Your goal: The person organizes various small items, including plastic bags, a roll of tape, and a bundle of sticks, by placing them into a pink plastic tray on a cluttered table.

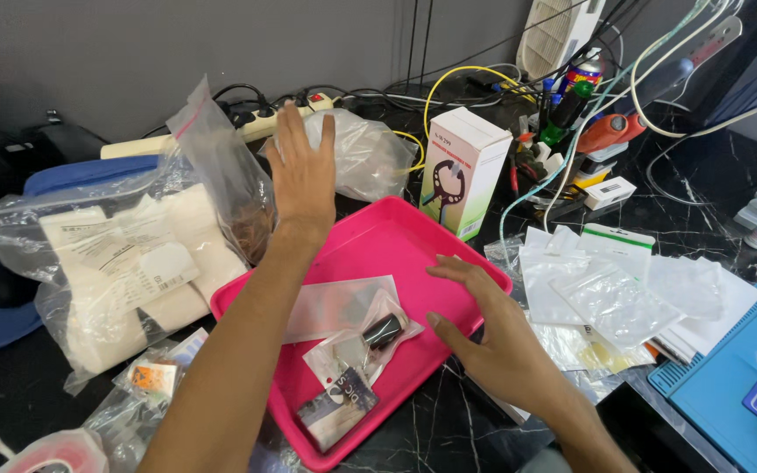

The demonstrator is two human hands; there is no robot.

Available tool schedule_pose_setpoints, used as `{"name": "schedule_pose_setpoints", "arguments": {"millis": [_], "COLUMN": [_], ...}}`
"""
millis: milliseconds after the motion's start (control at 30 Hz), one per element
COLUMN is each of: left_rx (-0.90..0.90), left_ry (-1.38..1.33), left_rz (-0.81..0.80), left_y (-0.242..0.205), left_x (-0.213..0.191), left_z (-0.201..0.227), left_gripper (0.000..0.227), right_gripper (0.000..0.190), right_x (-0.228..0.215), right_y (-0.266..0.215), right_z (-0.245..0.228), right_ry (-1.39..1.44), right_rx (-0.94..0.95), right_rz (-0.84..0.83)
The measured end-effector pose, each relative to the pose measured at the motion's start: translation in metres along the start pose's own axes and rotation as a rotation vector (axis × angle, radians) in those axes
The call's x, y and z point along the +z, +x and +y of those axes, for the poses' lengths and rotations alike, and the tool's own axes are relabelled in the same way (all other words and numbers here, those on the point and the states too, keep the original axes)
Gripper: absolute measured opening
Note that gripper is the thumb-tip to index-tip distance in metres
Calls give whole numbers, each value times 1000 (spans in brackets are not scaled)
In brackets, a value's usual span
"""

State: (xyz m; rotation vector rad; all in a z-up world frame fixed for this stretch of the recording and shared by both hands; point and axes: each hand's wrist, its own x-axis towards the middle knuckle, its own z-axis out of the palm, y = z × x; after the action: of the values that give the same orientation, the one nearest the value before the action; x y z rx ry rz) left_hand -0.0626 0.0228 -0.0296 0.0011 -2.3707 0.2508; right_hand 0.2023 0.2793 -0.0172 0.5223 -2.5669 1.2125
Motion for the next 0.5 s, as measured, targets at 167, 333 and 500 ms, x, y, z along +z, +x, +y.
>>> {"name": "schedule_pose_setpoints", "arguments": {"millis": [167,333,500], "left_rx": [206,-111,-218], "left_ry": [-155,-153,-317], "left_rz": [110,-181,-135], "left_y": [7,33,49], "left_x": [-24,-2,3], "left_z": [52,87,81], "left_gripper": [46,64,33], "right_gripper": [58,57,49], "right_x": [-3,-8,-25], "right_y": [10,7,-3], "right_z": [0,-6,6], "right_ry": [29,47,66], "right_rx": [9,11,-45], "right_rz": [-18,-27,41]}}
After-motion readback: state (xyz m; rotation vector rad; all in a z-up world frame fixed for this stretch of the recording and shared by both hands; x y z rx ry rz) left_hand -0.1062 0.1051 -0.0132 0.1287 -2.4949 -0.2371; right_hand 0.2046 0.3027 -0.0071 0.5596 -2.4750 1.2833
